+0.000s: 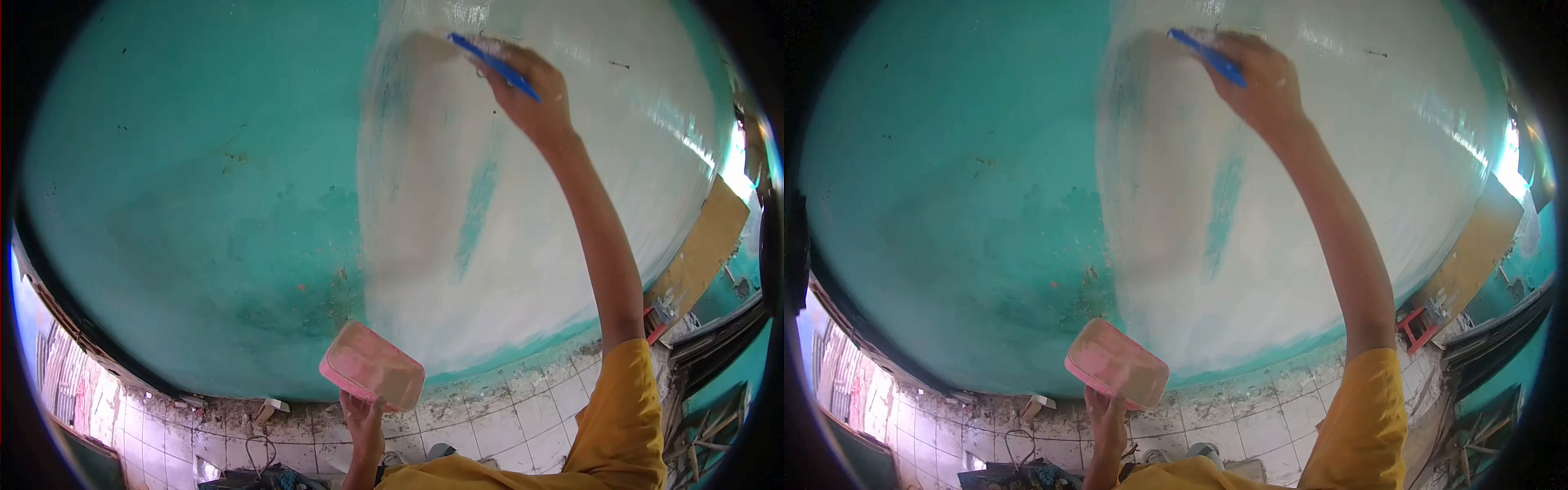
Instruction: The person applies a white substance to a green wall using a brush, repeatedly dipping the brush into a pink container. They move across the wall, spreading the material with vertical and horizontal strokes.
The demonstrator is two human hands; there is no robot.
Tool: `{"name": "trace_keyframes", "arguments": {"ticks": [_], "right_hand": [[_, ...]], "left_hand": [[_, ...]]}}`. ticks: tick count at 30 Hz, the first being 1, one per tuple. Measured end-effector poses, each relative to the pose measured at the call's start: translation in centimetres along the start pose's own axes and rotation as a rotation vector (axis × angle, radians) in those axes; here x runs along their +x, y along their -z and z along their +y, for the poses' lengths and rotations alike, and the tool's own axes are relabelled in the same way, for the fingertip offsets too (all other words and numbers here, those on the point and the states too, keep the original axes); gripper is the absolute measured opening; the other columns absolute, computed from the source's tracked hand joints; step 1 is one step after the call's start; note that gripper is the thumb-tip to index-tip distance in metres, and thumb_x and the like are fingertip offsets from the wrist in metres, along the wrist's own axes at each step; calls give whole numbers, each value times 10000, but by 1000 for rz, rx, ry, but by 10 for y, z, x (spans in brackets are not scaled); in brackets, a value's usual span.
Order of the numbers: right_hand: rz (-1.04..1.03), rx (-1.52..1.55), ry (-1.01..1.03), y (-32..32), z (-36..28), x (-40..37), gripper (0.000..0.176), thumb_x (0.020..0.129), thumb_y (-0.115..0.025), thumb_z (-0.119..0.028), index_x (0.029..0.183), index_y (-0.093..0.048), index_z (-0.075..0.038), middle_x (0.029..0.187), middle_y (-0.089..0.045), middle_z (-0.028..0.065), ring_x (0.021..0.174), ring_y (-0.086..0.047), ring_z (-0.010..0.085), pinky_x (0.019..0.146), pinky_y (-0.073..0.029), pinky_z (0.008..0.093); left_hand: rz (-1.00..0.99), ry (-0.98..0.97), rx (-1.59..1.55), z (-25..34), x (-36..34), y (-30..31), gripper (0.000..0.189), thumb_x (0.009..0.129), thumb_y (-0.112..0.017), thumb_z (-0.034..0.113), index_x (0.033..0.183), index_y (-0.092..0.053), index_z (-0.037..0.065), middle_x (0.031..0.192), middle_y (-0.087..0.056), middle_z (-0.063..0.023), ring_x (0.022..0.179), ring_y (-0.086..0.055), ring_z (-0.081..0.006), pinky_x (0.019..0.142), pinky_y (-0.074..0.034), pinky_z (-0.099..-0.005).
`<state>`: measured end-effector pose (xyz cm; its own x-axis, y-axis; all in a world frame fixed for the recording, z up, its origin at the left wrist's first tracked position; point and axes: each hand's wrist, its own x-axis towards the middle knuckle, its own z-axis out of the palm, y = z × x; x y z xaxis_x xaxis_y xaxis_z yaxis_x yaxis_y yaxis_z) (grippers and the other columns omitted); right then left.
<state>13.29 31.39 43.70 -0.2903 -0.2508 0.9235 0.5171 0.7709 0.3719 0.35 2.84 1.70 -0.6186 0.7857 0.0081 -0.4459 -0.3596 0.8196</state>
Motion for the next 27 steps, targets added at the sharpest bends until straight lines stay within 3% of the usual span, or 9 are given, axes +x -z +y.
{"name": "trace_keyframes", "arguments": {"ticks": [3, 8, 12, 15, 19, 21, 23, 25, 27], "right_hand": [[-7, -61, 48, -7, 10, 11, 218, 866, -670, -113, 1074, -728, -142, 977, -714, 109, 818, -688, 301, 722, -568, 368], [-472, -81, 9, -19, -43, -131, 545, 805, -604, -36, 1285, -629, -293, 1043, -699, 107, 924, -675, 281, 740, -569, 386], [-597, 212, -46, -13, -86, -210, 393, 785, -649, -66, 1157, -693, -186, 1004, -703, 112, 861, -679, 301, 719, -570, 396], [-618, 234, -186, -15, -65, -181, 200, 771, -741, -153, 967, -731, -114, 901, -712, 126, 837, -688, 316, 723, -567, 397], [-520, 52, -357, -6, -16, -45, 258, 897, -630, -393, 966, -738, -169, 907, -703, 111, 832, -656, 363, 755, -535, 435], [-275, -134, -85, -15, 25, 14, 272, 906, -621, -416, 993, -740, -186, 925, -709, 107, 824, -666, 344, 755, -539, 429], [-422, -405, -230, -20, 63, 73, 262, 904, -623, -395, 1021, -729, -186, 944, -706, 105, 832, -667, 333, 766, -539, 435], [8, -344, 97, -16, 84, 110, 375, 909, -629, -478, 1003, -715, -126, 732, -680, 143, 678, -665, 353, 624, -529, 402], [-96, -400, -107, -13, 81, 115, 384, 893, -651, -471, 1029, -713, -118, 768, -692, 148, 695, -663, 369, 648, -544, 417]], "left_hand": [[10, 19, -20, 1, 2, -2, 735, 831, -679, -2, 1433, -258, 27, 1365, -451, -139, 1270, -461, -238, 1063, -396, -386], [22, 15, -6, 6, 3, 5, 732, 829, -673, 2, 1430, -256, 23, 1356, -453, -141, 1250, -477, -236, 1045, -415, -389], [42, 10, -56, 18, 9, 7, 664, 863, -639, 20, 1418, -274, 28, 1364, -447, -137, 1256, -474, -240, 1007, -447, -389], [87, 25, -99, 24, 11, 7, 684, 843, -643, -15, 1419, -277, 36, 1333, -467, -134, 1239, -488, -239, 998, -457, -376], [92, 41, -127, 26, 10, 8, 676, 849, -645, -19, 1417, -283, 36, 1325, -474, -129, 1219, -503, -231, 965, -478, -364], [81, 40, -139, 24, 10, 6, 676, 853, -651, -15, 1416, -281, 34, 1323, -475, -129, 1211, -508, -228, 955, -482, -362], [75, 34, -145, 18, 11, 10, 676, 857, -657, -11, 1416, -280, 33, 1320, -477, -129, 1203, -513, -226, 946, -485, -360], [83, 54, -139, 10, 14, 16, 666, 861, -667, -2, 1407, -288, 33, 1312, -489, -127, 1187, -526, -222, 929, -491, -359], [78, 42, -135, 11, 15, 14, 659, 863, -667, 1, 1404, -292, 36, 1310, -491, -124, 1184, -528, -219, 922, -493, -356]]}}
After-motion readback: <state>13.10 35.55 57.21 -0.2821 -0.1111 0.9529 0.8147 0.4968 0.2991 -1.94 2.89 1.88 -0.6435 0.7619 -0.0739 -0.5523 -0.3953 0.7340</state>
